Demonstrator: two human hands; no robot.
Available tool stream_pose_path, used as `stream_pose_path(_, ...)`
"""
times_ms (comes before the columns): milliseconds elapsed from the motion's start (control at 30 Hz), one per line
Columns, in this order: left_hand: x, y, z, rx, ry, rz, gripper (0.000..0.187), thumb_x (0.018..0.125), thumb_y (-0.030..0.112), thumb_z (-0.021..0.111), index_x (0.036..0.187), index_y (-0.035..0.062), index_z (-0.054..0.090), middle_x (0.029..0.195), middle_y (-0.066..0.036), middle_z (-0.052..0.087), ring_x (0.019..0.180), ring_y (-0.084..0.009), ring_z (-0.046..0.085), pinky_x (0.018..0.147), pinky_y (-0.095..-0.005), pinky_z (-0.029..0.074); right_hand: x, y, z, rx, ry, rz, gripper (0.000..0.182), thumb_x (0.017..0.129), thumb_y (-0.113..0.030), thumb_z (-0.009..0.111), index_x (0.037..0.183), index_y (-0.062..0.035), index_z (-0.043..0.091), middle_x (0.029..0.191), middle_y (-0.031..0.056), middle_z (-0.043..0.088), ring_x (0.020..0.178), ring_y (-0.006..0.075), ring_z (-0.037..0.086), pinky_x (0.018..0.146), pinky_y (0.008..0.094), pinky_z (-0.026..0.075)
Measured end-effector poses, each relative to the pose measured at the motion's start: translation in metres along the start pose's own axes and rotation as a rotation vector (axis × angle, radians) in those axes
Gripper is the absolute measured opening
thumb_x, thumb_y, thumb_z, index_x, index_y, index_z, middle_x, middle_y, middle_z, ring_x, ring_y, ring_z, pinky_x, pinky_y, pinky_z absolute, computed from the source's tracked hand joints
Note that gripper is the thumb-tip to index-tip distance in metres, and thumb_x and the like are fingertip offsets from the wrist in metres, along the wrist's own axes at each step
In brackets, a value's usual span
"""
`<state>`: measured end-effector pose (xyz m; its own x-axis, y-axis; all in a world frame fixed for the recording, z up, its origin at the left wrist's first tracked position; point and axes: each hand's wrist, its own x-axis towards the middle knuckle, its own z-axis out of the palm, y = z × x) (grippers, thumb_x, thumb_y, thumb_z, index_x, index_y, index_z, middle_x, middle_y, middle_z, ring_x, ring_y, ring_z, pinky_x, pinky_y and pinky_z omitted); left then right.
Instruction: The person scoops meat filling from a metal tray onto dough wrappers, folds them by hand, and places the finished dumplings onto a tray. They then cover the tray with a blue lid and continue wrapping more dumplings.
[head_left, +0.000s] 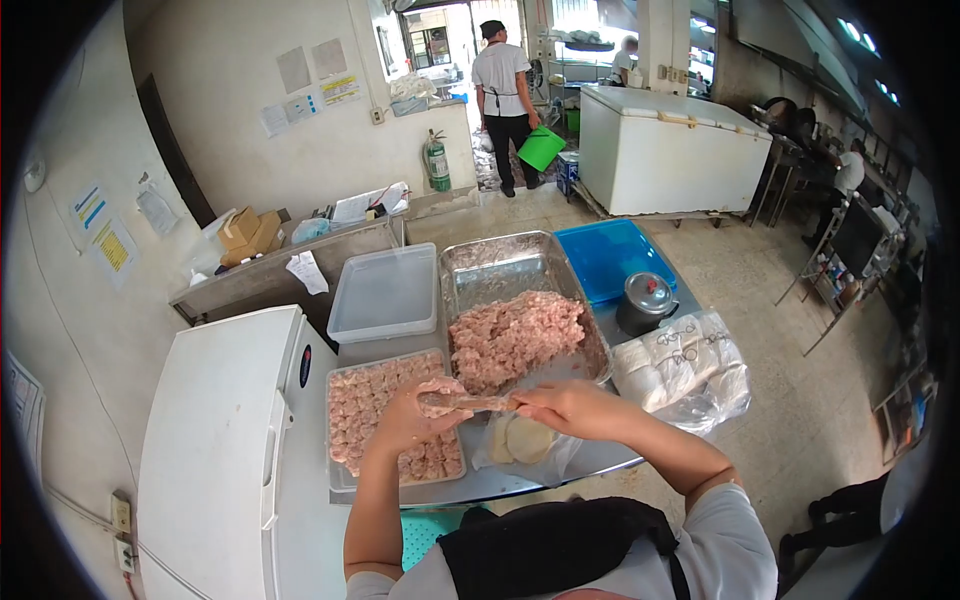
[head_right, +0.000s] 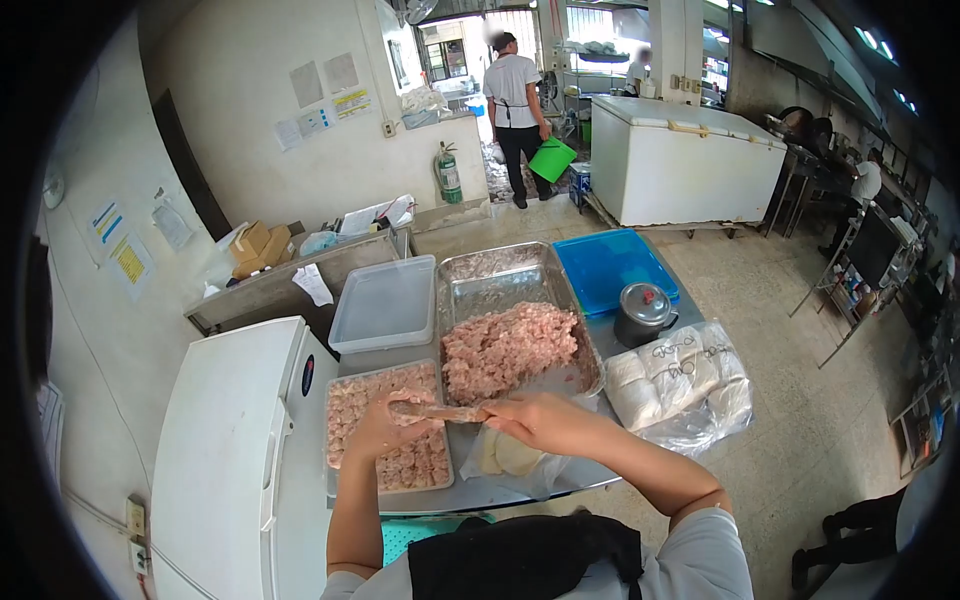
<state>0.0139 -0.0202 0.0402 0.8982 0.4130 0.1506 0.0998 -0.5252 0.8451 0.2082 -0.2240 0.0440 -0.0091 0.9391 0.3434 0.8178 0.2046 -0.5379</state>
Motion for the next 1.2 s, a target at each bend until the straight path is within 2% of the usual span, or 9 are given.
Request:
stream_pose_path(67,-0.012,-0.012,-0.011,0.074,0.026,0.019,0.046,0.07,0.031,0.082,0.1,0.001,0.066,0.095,-0.012,0.068,0.091,-0.0214,0.064,0.083,-0.0324,0.049,0.006,-0.01,0.012,0.037,0.004,-0.038,0.028,0.092,-0.025,0.059,0.111,-0.0047,0.063,0.087,0.0165,0.064,0.071,0.0376,0.063,0.059,0.0455,0.05)
stream_pose_path(133,-0.022,-0.031,-0.021,0.15,0.057,0.036,0.047,0.071,0.034,0.081,0.099,-0.0015,0.066,0.092,-0.015,0.068,0.085,-0.0238,0.065,0.081,-0.0327,0.049,0.011,-0.032,0.01,-0.414,0.112,0.005,0.025,0.09,-0.024,0.061,0.109,-0.0073,0.065,0.08,0.0132,0.063,0.065,0.0332,0.063,0.052,0.0427,0.05)
stream_pose_path(367,-0.06,-0.051,-0.048,0.057,0.077,-0.009,0.058,0.067,0.041,0.084,0.098,-0.0033,0.065,0.085,-0.013,0.067,0.08,-0.0175,0.063,0.075,-0.0327,0.05,0.025,-0.065,0.042,-0.465,0.112,-0.019,0.026,0.09,-0.027,0.059,0.109,-0.0098,0.064,0.082,0.0116,0.062,0.062,0.0314,0.062,0.048,0.0412,0.05)
stream_pose_path(567,-0.09,-0.054,-0.071,0.046,0.128,-0.174,0.059,0.068,0.037,0.084,0.104,-0.0037,0.063,0.085,-0.011,0.067,0.079,-0.0142,0.061,0.073,-0.0327,0.049,0.036,-0.084,0.081,-0.278,-0.043,0.077,0.029,0.093,-0.026,0.055,0.116,-0.0092,0.061,0.084,0.0141,0.063,0.076,0.0342,0.064,0.062,0.0437,0.053)
stream_pose_path(733,-0.131,-0.124,-0.112,0.158,0.199,-0.254,0.057,0.07,0.033,0.083,0.11,-0.0022,0.062,0.088,-0.012,0.066,0.081,-0.0187,0.061,0.077,-0.033,0.049,0.034,-0.065,0.096,0.02,0.092,0.121,0.027,0.094,-0.024,0.056,0.112,-0.0064,0.064,0.093,0.0168,0.065,0.083,0.0347,0.063,0.072,0.04,0.051)
stream_pose_path(1000,-0.194,-0.199,-0.117,0.438,0.229,-0.404,0.06,0.069,0.03,0.078,0.118,0.0015,0.057,0.118,-0.022,0.057,0.116,-0.0375,0.051,0.097,-0.0417,0.042,-0.01,-0.05,0.089,0.303,0.226,0.469,0.027,0.095,-0.018,0.058,0.113,0.0011,0.063,0.093,0.0124,0.069,0.081,0.0144,0.06,0.076,0.0294,0.048)
stream_pose_path(1033,-0.191,-0.194,-0.114,0.455,0.192,-0.436,0.064,0.07,0.028,0.077,0.123,0.0021,0.053,0.115,-0.022,0.058,0.111,-0.0387,0.054,0.093,-0.0435,0.045,-0.016,-0.046,0.091,0.315,0.24,0.523,0.028,0.096,-0.02,0.057,0.112,0.0019,0.064,0.078,-0.0016,0.057,0.069,0.0067,0.047,0.063,0.0227,0.04)
stream_pose_path(1133,-0.185,-0.201,-0.102,0.498,0.289,-0.546,0.07,0.071,0.025,0.075,0.13,0.0031,0.046,0.111,-0.021,0.059,0.103,-0.0383,0.058,0.087,-0.0449,0.048,-0.024,-0.046,0.089,0.357,0.257,0.638,0.029,0.095,-0.02,0.058,0.113,0.003,0.063,0.087,0.0066,0.066,0.078,0.0108,0.056,0.074,0.0257,0.047)
stream_pose_path(1200,-0.181,-0.208,-0.09,0.596,0.295,-0.506,0.072,0.071,0.022,0.075,0.133,0.0036,0.043,0.109,-0.021,0.06,0.1,-0.0382,0.059,0.084,-0.0455,0.049,-0.029,-0.044,0.094,0.374,0.283,0.655,0.029,0.095,-0.02,0.058,0.112,0.0032,0.064,0.082,0.0032,0.063,0.073,0.0086,0.052,0.069,0.0238,0.045)
